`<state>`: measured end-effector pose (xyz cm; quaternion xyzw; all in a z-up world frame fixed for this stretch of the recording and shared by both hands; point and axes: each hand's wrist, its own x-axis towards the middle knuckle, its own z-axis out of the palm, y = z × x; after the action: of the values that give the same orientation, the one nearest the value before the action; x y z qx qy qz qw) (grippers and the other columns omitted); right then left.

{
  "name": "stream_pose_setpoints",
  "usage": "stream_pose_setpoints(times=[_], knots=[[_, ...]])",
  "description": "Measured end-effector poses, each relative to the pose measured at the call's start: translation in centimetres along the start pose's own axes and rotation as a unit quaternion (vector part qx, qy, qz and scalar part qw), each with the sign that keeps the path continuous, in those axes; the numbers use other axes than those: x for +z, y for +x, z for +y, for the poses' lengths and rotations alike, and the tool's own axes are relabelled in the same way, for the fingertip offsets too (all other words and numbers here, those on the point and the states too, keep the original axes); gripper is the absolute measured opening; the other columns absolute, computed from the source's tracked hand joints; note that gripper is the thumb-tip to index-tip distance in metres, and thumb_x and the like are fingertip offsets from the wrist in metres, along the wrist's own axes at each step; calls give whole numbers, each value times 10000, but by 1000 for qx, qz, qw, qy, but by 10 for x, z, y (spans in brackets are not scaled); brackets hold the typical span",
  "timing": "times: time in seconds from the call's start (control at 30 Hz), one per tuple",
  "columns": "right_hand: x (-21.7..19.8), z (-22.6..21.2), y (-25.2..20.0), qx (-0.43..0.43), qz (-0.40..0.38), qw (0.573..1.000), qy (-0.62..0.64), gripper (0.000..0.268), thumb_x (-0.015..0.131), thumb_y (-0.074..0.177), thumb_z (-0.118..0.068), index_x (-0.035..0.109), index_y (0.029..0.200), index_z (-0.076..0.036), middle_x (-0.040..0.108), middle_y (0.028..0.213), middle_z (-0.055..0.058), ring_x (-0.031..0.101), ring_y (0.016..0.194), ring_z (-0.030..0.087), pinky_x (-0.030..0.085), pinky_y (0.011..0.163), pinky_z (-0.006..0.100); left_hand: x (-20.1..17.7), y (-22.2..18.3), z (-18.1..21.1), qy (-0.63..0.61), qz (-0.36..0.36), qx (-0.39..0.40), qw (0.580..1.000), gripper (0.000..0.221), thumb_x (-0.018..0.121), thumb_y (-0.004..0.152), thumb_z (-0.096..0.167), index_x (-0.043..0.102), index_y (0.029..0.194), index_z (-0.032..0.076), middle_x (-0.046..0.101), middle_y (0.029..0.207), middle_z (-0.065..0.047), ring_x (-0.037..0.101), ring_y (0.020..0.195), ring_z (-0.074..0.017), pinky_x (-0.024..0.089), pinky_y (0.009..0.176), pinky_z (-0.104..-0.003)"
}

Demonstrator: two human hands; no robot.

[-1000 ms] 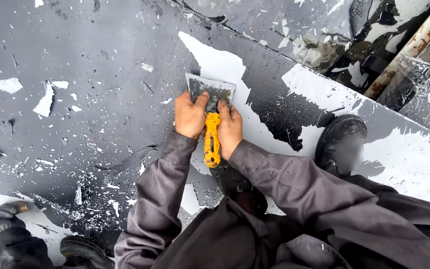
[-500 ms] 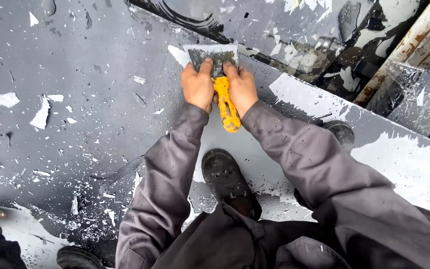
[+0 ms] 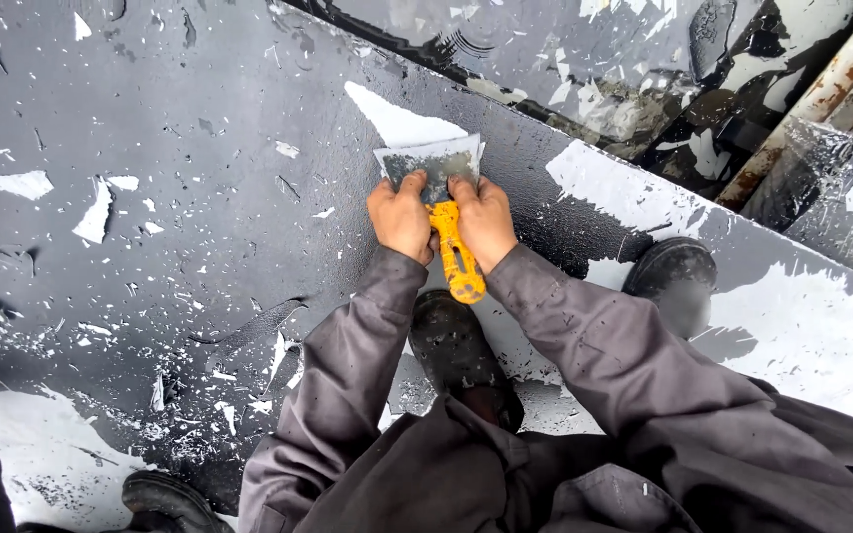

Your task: Scraping off a gray coating from a white surface using a handheld scraper.

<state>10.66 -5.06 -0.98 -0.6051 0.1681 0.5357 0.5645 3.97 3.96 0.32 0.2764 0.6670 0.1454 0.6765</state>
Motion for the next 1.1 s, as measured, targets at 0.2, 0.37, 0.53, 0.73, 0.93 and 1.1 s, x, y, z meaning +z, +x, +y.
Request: stream_pose_setpoints(times=[0.2, 0.37, 0.53, 0.73, 0.93, 1.1], knots=[[24, -78, 54, -8, -46, 999, -22, 228, 562, 1018, -200, 635, 961, 9, 680, 764, 141, 634, 484, 234, 512, 414, 379, 47, 39, 46, -14, -15, 77, 997, 180, 629, 936, 80, 581, 1010, -78, 614, 717, -138, 552, 421, -222, 389, 301, -382], [10, -66, 33, -17, -96, 994, -52, 223, 589, 1025, -215, 582, 1106, -7, 690, 820, 104, 673, 560, 218, 544, 454, 383, 20, 23, 12, -132, -75, 49, 987, 176, 622, 988, 158, 620, 1102, 24, 710, 855, -73, 653, 567, -166, 438, 370, -337], [47, -92, -15, -33, -132, 981, -136, 250, 573, 1025, -280, 545, 1113, -48, 647, 768, 110, 627, 507, 238, 496, 406, 372, 6, 4, 20, -221, -76, 131, 963, 199, 642, 1022, 215, 677, 1107, 39, 731, 928, -41, 662, 688, -117, 521, 552, -301], [62, -147, -43, -83, -181, 961, -191, 366, 561, 1050, -318, 496, 1231, -7, 645, 906, 137, 678, 609, 287, 557, 478, 418, 3, -41, 71, -278, -163, 207, 924, 197, 592, 1080, 186, 676, 1179, 38, 728, 1065, -35, 675, 890, -99, 554, 767, -283], [59, -223, -125, -44, -126, 870, -475, 450, 633, 978, -257, 452, 1302, -3, 743, 1044, 213, 785, 817, 354, 644, 702, 442, 0, -78, 71, -262, -286, 199, 900, 287, 649, 1095, 236, 677, 1254, -1, 715, 1169, -48, 683, 1023, -117, 568, 907, -302], [7, -257, -135, -69, -80, 836, -538, 377, 584, 1038, -163, 521, 1385, -27, 724, 1026, 311, 795, 788, 466, 626, 661, 537, 6, -125, 80, -178, -419, 134, 880, 481, 699, 1062, 364, 669, 1217, -91, 712, 1167, -139, 705, 1036, -208, 608, 892, -359]])
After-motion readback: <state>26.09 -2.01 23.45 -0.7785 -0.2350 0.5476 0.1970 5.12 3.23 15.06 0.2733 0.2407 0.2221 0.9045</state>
